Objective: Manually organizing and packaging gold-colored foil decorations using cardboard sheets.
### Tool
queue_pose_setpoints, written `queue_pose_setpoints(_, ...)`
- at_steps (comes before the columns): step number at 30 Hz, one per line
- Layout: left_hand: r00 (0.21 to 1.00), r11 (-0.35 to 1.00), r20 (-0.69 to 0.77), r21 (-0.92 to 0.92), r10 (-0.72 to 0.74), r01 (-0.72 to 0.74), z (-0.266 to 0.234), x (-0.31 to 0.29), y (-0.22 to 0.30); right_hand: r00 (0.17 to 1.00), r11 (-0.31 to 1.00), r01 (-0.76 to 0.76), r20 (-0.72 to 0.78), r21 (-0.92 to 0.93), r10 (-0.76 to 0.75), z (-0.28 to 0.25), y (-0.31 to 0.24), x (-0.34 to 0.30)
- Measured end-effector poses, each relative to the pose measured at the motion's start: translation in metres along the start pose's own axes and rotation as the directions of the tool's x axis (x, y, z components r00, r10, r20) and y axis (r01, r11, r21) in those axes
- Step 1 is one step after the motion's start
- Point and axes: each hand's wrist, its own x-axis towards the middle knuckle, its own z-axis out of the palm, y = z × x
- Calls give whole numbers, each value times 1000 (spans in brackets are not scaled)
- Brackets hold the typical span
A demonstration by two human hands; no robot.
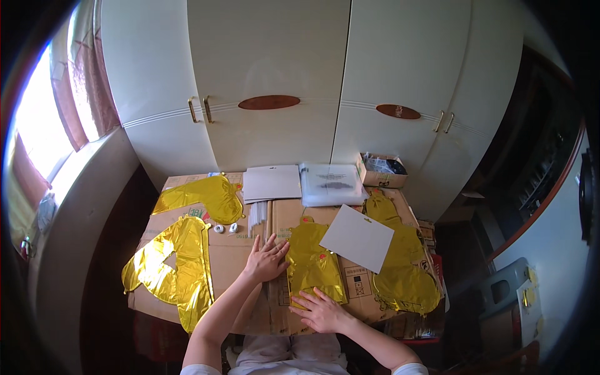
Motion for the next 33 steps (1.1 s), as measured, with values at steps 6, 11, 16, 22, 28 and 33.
queue_pose_setpoints(6, 991, 997, -119, -43, -62, 57, 9, 4, 0, 1000, 999, 12, 8, -40, -11, 5, 2, -2)
queue_pose_setpoints(11, 982, 998, -191, -55, 7, -18, -29, -29, 40, 979, 999, -10, -206, -47, 0, -16, 0, -7)
queue_pose_setpoints(16, 960, 960, -101, -74, 263, -270, -33, -96, 96, 898, 900, -328, -390, -288, 203, -49, 78, -21)
queue_pose_setpoints(22, 937, 936, -159, -119, 311, -331, -21, -117, 149, 876, 797, -481, -190, -365, 442, -34, 154, -46)
queue_pose_setpoints(28, 954, 951, -115, -109, 277, -290, -13, -116, 149, 875, 775, -416, -442, -477, 198, -49, 152, -44)
queue_pose_setpoints(33, 955, 954, -133, -114, 264, -279, -15, -117, 148, 744, 793, -406, -668, -453, -1, -71, 92, -47)
